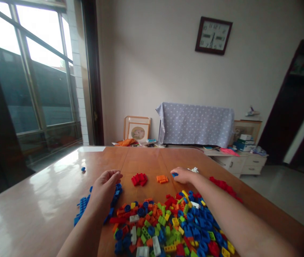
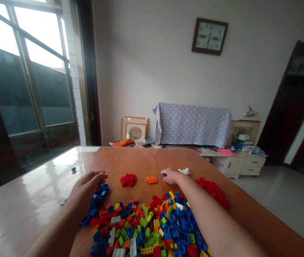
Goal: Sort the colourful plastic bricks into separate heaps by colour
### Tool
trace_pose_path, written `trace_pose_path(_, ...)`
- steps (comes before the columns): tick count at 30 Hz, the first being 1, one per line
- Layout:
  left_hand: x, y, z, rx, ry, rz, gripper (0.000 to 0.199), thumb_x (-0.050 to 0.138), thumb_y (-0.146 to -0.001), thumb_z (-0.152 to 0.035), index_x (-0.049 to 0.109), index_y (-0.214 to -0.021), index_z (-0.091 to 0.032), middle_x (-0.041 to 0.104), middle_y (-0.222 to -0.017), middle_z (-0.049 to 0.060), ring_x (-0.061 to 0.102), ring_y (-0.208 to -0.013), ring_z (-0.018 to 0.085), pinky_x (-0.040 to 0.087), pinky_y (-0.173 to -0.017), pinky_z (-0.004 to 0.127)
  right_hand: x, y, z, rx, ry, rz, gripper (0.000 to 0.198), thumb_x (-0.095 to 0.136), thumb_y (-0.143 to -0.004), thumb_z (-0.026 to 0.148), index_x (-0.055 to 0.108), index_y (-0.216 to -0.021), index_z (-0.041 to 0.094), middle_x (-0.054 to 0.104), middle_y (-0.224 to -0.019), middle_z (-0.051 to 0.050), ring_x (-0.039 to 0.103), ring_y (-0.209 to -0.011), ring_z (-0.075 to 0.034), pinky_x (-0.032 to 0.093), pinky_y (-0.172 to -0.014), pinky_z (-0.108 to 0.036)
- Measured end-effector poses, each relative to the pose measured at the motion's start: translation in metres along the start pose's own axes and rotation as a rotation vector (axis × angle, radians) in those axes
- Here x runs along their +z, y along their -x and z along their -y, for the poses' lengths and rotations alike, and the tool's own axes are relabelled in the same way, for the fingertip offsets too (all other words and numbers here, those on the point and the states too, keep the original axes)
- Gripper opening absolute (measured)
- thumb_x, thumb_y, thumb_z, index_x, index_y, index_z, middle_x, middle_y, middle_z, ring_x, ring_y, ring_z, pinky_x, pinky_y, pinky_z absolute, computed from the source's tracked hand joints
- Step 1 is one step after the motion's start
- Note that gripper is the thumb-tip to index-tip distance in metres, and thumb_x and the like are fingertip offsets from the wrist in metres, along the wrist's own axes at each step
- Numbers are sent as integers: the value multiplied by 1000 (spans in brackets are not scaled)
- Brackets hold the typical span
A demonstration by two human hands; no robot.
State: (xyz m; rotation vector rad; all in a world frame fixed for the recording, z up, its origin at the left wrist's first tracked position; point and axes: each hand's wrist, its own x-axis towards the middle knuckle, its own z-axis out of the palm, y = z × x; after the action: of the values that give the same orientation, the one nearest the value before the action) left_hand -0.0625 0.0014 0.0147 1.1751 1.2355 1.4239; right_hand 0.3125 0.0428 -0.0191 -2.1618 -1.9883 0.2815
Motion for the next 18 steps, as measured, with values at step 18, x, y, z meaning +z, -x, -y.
trace_pose_path(18, 2, 3, -4, 24, -91, -30, 40, 75, -64, -51, 73, -88, -19, 75, -90, 9, 67, -84, 24, 49, -67, 29, -36, 1, -49, 342, -246, -100, 34, 61, -98, 36, 61, -126, 17, 62, -127, -9, 64, -108, -23, 56, -91, -43)
